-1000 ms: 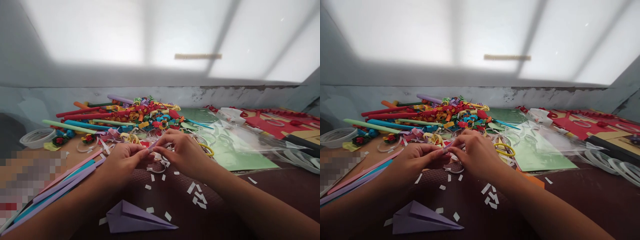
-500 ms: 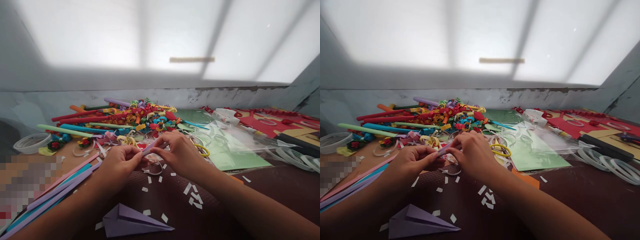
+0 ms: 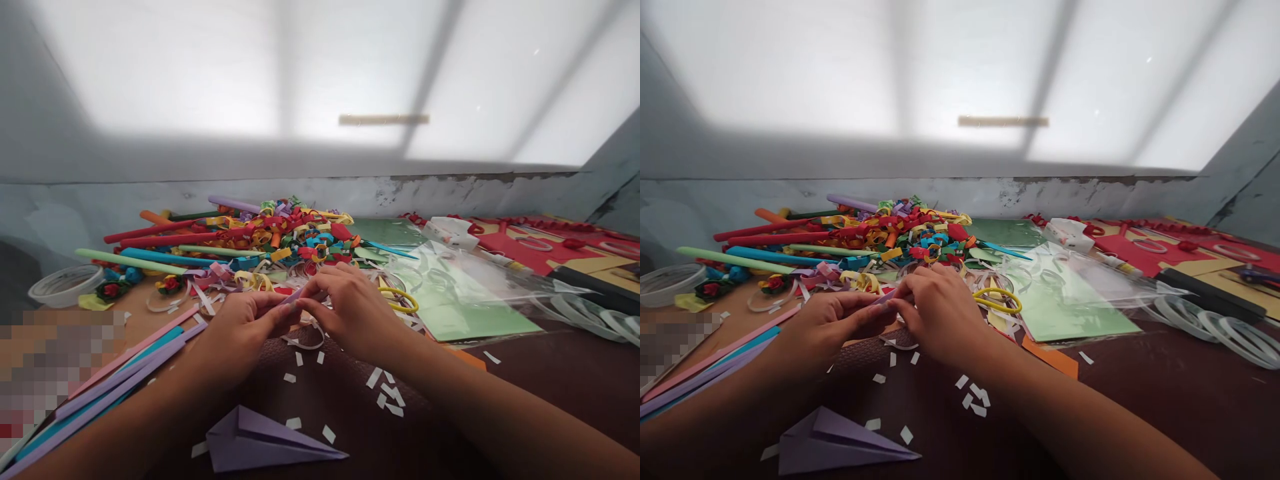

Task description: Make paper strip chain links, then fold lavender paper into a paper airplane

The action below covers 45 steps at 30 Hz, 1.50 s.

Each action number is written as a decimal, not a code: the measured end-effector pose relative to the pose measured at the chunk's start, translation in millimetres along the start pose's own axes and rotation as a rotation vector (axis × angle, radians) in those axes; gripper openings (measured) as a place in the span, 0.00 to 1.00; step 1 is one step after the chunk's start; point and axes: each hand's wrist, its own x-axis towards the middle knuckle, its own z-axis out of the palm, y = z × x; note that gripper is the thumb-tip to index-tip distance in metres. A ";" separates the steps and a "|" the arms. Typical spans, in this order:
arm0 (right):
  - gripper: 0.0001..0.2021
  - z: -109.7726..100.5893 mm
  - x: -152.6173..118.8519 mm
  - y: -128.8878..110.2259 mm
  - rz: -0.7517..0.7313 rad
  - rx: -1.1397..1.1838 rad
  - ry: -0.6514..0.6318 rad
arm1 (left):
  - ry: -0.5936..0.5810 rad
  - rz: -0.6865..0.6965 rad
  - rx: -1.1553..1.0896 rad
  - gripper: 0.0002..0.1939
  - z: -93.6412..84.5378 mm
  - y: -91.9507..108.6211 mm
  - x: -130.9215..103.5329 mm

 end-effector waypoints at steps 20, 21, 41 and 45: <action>0.05 -18.8 3.5 20.0 -0.011 0.084 0.220 | 0.222 -0.129 -0.248 0.18 -4.9 -3.6 3.9; 0.04 -18.3 4.3 21.1 -0.011 0.071 0.221 | 0.221 -0.128 -0.254 0.18 -4.8 -3.2 3.8; 0.13 -15.6 -4.4 8.5 -0.234 0.170 0.099 | -0.132 -0.133 -0.016 0.22 -16.1 4.6 8.6; 0.11 -12.8 -5.0 6.2 -0.295 0.126 0.108 | -0.197 -0.124 0.023 0.22 -15.8 5.1 5.8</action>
